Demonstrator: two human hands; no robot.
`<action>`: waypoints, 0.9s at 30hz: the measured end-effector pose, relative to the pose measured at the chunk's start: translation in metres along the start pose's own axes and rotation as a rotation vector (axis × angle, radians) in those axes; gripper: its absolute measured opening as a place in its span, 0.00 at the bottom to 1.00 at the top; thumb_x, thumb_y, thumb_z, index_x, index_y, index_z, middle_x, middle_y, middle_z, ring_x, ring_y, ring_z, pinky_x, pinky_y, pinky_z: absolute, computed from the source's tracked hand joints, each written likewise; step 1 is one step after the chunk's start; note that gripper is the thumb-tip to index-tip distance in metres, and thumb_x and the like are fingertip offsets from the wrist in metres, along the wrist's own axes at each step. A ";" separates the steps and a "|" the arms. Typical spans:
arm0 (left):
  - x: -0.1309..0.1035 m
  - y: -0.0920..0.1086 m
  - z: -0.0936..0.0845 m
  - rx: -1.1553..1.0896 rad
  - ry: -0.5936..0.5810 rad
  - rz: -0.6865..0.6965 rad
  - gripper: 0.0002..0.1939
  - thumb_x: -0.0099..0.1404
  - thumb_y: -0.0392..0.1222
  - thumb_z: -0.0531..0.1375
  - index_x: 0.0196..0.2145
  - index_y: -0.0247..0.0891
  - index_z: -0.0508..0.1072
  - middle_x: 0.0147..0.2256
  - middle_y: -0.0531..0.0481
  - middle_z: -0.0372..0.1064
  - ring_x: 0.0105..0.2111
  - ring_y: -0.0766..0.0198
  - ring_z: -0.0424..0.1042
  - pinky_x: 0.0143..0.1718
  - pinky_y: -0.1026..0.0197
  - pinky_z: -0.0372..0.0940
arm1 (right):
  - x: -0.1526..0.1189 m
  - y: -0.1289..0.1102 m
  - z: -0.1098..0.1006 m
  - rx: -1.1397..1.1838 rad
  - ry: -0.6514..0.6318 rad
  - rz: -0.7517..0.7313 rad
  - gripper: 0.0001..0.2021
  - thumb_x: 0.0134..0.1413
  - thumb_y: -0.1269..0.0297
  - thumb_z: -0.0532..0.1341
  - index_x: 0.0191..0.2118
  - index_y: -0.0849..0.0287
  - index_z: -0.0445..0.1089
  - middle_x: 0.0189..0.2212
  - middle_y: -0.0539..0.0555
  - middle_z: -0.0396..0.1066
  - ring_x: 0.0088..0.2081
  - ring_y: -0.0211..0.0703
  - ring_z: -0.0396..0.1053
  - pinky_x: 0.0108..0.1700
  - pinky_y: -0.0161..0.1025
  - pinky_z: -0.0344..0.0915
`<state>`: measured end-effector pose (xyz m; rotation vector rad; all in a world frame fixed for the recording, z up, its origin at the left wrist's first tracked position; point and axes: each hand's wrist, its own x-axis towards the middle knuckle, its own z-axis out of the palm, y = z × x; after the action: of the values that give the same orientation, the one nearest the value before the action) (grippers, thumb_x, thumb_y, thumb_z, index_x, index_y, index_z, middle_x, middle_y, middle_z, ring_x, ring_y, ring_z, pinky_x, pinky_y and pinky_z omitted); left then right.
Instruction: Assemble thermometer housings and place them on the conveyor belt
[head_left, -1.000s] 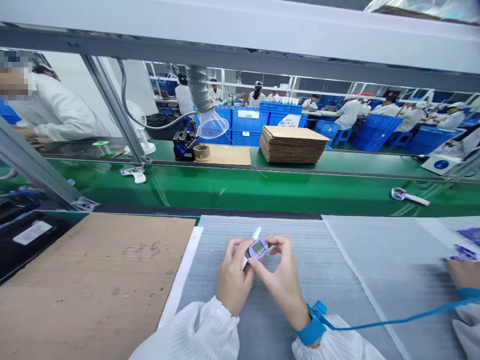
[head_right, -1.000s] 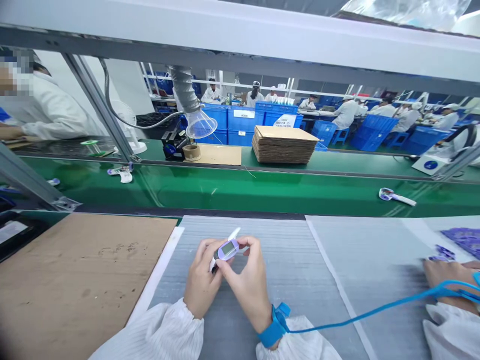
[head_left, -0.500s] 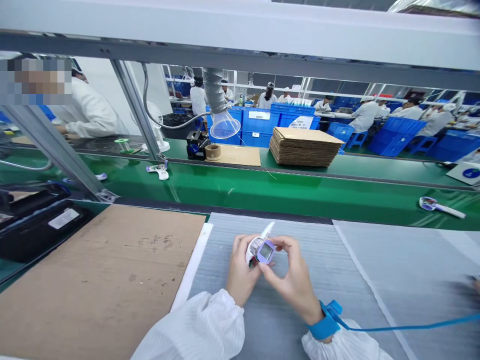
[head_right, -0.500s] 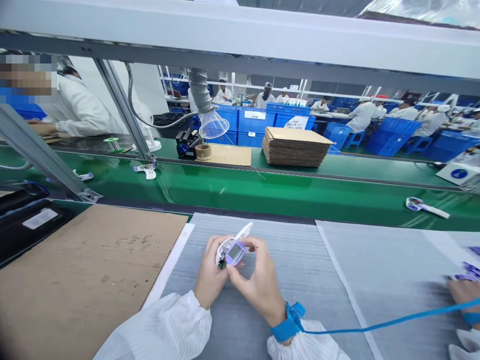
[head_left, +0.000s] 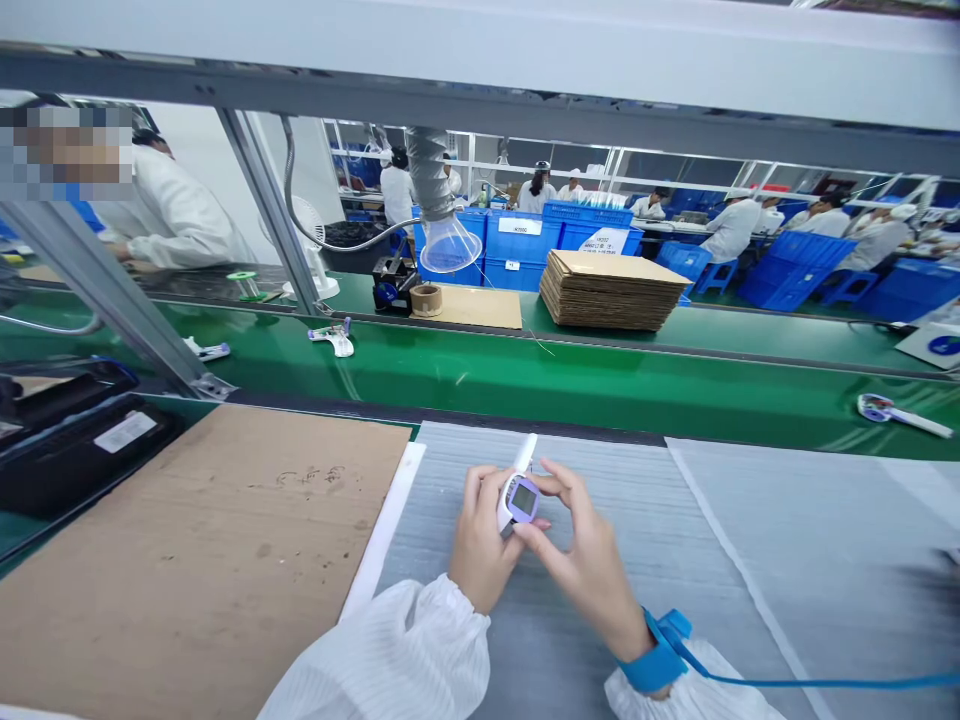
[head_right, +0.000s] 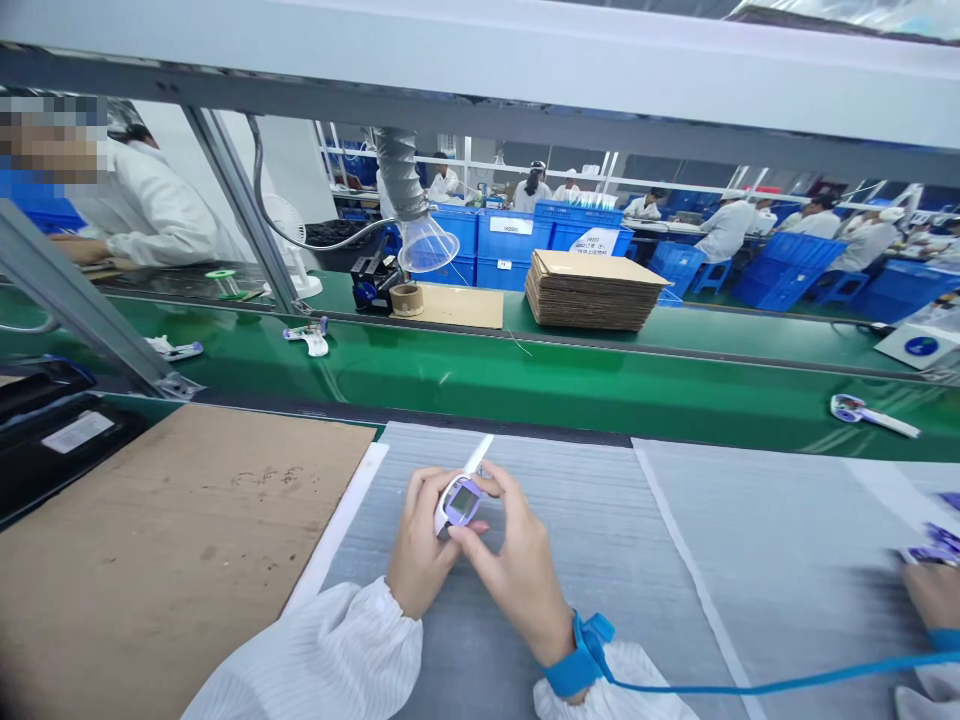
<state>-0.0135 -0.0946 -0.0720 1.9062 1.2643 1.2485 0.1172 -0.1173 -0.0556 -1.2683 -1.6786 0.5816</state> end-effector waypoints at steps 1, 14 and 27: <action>0.000 0.000 0.000 0.010 0.003 0.000 0.21 0.57 0.40 0.61 0.47 0.39 0.62 0.43 0.46 0.55 0.42 0.58 0.64 0.43 0.56 0.63 | -0.001 0.000 0.000 0.007 -0.008 0.005 0.27 0.52 0.64 0.60 0.57 0.56 0.50 0.48 0.58 0.66 0.50 0.48 0.64 0.49 0.45 0.63; -0.001 0.005 -0.003 0.071 -0.060 0.093 0.15 0.62 0.42 0.55 0.47 0.41 0.64 0.43 0.44 0.61 0.41 0.58 0.66 0.40 0.58 0.64 | -0.001 -0.002 0.001 -0.064 0.067 -0.053 0.27 0.50 0.59 0.63 0.56 0.55 0.55 0.45 0.57 0.68 0.47 0.49 0.65 0.47 0.46 0.64; 0.000 0.006 -0.007 -0.327 -0.253 -0.129 0.11 0.62 0.46 0.55 0.38 0.37 0.69 0.29 0.49 0.67 0.27 0.64 0.68 0.27 0.62 0.65 | 0.012 0.022 -0.042 -0.369 -0.319 -0.310 0.16 0.53 0.65 0.61 0.48 0.52 0.64 0.39 0.54 0.71 0.42 0.50 0.67 0.43 0.49 0.63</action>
<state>-0.0170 -0.0978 -0.0640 1.6581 0.9687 1.0372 0.1637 -0.1043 -0.0494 -1.1724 -2.2780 0.3026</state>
